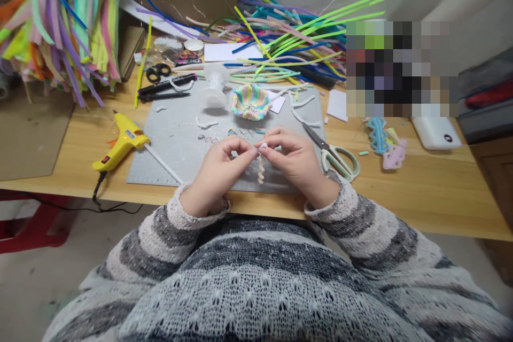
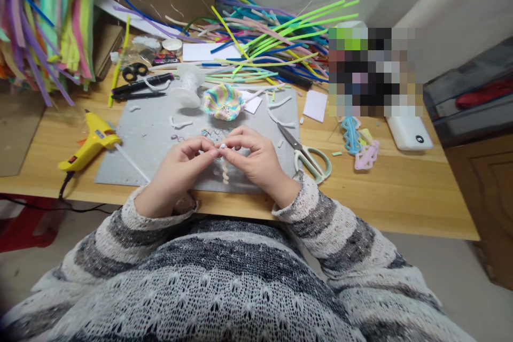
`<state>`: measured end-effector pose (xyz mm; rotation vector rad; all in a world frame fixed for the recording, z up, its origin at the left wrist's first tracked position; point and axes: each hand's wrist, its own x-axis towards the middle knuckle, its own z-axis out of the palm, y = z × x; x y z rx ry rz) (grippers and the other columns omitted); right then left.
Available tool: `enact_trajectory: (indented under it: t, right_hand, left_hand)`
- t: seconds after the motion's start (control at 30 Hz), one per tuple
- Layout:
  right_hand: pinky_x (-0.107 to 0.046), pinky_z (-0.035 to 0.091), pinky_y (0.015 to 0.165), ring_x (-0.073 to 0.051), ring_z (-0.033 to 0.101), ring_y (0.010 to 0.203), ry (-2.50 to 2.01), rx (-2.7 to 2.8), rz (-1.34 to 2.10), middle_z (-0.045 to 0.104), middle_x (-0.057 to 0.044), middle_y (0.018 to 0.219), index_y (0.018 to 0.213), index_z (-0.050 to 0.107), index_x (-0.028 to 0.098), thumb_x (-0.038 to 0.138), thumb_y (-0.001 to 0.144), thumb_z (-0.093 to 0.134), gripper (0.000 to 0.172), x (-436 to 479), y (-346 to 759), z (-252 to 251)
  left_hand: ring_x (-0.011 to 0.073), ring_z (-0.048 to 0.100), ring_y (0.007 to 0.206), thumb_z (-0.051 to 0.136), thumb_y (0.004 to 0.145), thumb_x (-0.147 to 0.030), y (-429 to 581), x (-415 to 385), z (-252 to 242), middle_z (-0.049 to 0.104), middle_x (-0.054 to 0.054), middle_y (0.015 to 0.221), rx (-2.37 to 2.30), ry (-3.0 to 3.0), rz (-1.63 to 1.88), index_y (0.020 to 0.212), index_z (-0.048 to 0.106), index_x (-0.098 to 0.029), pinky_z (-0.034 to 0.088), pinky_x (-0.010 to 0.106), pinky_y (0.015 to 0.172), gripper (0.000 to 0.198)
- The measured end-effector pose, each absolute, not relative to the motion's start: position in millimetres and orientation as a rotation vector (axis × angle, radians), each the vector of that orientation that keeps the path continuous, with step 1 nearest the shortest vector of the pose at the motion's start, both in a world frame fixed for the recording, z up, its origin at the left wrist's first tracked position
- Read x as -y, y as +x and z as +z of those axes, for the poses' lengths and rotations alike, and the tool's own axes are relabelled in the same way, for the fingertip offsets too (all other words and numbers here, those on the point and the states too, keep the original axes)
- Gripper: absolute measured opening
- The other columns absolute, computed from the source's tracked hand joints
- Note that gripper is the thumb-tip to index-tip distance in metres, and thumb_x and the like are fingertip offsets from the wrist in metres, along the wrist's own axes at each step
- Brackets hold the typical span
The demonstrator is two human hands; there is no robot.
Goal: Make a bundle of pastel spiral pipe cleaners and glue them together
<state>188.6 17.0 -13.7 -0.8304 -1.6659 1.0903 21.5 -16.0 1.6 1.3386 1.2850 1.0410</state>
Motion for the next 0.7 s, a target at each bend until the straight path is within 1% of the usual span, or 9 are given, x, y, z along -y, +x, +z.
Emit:
enact_trajectory:
  t: [0.2, 0.4, 0.53, 0.63, 0.7]
  right_hand:
    - [-0.031, 0.050, 0.075, -0.013, 0.060, 0.078, -0.812, 1.644, 1.121, 0.065, 0.000, 0.080, 0.083, 0.076, 0.026, 0.025, 0.080, 0.072, 0.005, -17, 187, -17]
    - [-0.032, 0.050, 0.076, -0.013, 0.061, 0.078, -0.840, 1.644, 1.104, 0.065, 0.001, 0.081, 0.084, 0.075, 0.026, 0.022, 0.081, 0.070, 0.007, -17, 187, -17]
    - [-0.031, 0.049, 0.076, -0.012, 0.061, 0.079, -0.839, 1.640, 1.075, 0.066, 0.001, 0.082, 0.084, 0.075, 0.026, 0.020, 0.081, 0.070, 0.009, -17, 186, -20]
    - [-0.031, 0.049, 0.075, -0.012, 0.061, 0.079, -0.834, 1.635, 1.037, 0.066, 0.001, 0.082, 0.084, 0.075, 0.028, 0.018, 0.081, 0.070, 0.012, -18, 184, -23]
    - [-0.031, 0.049, 0.076, -0.013, 0.061, 0.080, -0.833, 1.643, 1.024, 0.066, 0.001, 0.082, 0.084, 0.074, 0.028, 0.018, 0.081, 0.070, 0.012, -18, 183, -25]
  left_hand:
    - [0.0136, 0.053, 0.074, 0.064, 0.079, -0.028, 21, 15, 3, 0.059, 0.001, 0.072, -1.318, 1.364, 1.048, 0.065, 0.058, -0.017, 0.042, 0.029, 0.074, 0.019]
    - [0.0138, 0.052, 0.070, 0.063, 0.080, -0.030, 10, 14, -2, 0.060, 0.000, 0.074, -1.412, 1.260, 1.169, 0.075, 0.061, -0.018, 0.040, 0.029, 0.068, 0.013]
    - [0.0157, 0.056, 0.077, 0.063, 0.080, -0.027, -1, 17, -11, 0.062, 0.001, 0.077, -1.528, 1.337, 1.252, 0.073, 0.061, -0.019, 0.041, 0.030, 0.072, 0.010]
    - [0.0151, 0.057, 0.079, 0.062, 0.081, -0.021, -5, 21, -18, 0.060, 0.000, 0.077, -1.584, 1.452, 1.350, 0.072, 0.060, -0.019, 0.043, 0.031, 0.077, 0.009]
    - [0.0148, 0.057, 0.080, 0.062, 0.081, -0.019, -6, 23, -21, 0.059, 0.000, 0.077, -1.614, 1.539, 1.385, 0.073, 0.059, -0.019, 0.043, 0.030, 0.078, 0.009]
